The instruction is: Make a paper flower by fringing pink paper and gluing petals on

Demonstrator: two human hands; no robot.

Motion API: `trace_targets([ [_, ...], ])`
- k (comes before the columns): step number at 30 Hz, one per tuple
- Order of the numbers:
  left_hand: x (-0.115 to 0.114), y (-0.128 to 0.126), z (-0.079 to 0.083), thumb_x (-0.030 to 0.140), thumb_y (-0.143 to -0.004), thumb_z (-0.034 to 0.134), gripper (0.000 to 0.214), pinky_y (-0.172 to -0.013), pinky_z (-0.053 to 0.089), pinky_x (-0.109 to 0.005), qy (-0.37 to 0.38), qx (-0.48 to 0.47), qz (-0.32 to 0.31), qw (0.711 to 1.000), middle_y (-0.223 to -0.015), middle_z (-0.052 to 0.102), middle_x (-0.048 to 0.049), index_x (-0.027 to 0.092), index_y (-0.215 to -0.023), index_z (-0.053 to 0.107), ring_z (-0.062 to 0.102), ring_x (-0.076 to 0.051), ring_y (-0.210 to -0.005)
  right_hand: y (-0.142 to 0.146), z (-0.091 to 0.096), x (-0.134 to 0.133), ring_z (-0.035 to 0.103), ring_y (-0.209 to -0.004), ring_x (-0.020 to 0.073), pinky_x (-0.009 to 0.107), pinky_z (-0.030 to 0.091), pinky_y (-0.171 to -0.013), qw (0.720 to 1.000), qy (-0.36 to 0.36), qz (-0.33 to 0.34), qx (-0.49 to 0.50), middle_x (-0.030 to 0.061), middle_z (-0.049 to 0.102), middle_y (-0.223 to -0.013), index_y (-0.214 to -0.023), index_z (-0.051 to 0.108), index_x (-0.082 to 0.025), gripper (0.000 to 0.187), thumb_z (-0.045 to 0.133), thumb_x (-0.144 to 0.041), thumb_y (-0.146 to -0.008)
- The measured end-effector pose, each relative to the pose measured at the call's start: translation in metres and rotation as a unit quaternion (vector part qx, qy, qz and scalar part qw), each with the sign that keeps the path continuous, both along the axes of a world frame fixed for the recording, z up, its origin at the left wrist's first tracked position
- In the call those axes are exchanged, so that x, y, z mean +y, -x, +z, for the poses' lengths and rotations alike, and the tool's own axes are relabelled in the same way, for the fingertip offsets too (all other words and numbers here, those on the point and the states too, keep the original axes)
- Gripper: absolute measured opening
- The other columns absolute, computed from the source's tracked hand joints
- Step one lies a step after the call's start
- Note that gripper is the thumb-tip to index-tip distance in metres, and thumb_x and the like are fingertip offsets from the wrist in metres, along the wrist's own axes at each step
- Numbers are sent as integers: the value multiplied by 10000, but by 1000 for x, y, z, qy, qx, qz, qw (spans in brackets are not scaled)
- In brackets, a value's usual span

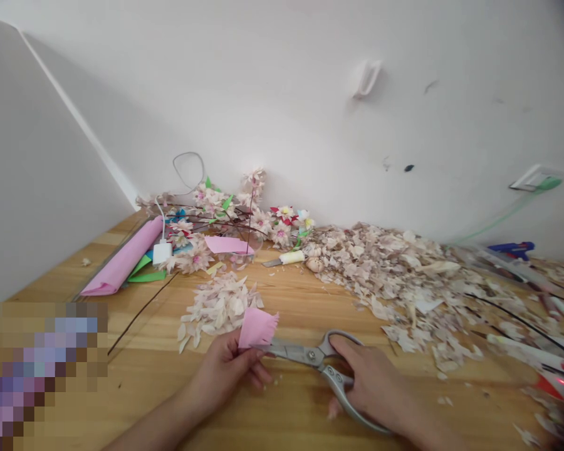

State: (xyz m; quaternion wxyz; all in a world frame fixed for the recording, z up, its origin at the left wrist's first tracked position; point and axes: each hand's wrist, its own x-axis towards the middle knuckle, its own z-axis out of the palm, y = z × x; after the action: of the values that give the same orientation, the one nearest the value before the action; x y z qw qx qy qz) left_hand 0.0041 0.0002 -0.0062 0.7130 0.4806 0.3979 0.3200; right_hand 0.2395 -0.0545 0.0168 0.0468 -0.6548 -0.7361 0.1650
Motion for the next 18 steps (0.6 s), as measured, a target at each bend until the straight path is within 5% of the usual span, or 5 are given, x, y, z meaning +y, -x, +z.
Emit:
trace_targets([
  [18, 0, -1, 8, 457, -583, 680, 339, -459, 469, -255, -1, 14, 2, 1000, -486, 672, -12, 140, -699, 648, 622, -165, -445, -1, 2, 0, 606, -694, 229, 253, 379, -547, 1000, -2, -16, 17, 8, 677, -773, -782, 516, -241, 396, 710, -505, -560],
])
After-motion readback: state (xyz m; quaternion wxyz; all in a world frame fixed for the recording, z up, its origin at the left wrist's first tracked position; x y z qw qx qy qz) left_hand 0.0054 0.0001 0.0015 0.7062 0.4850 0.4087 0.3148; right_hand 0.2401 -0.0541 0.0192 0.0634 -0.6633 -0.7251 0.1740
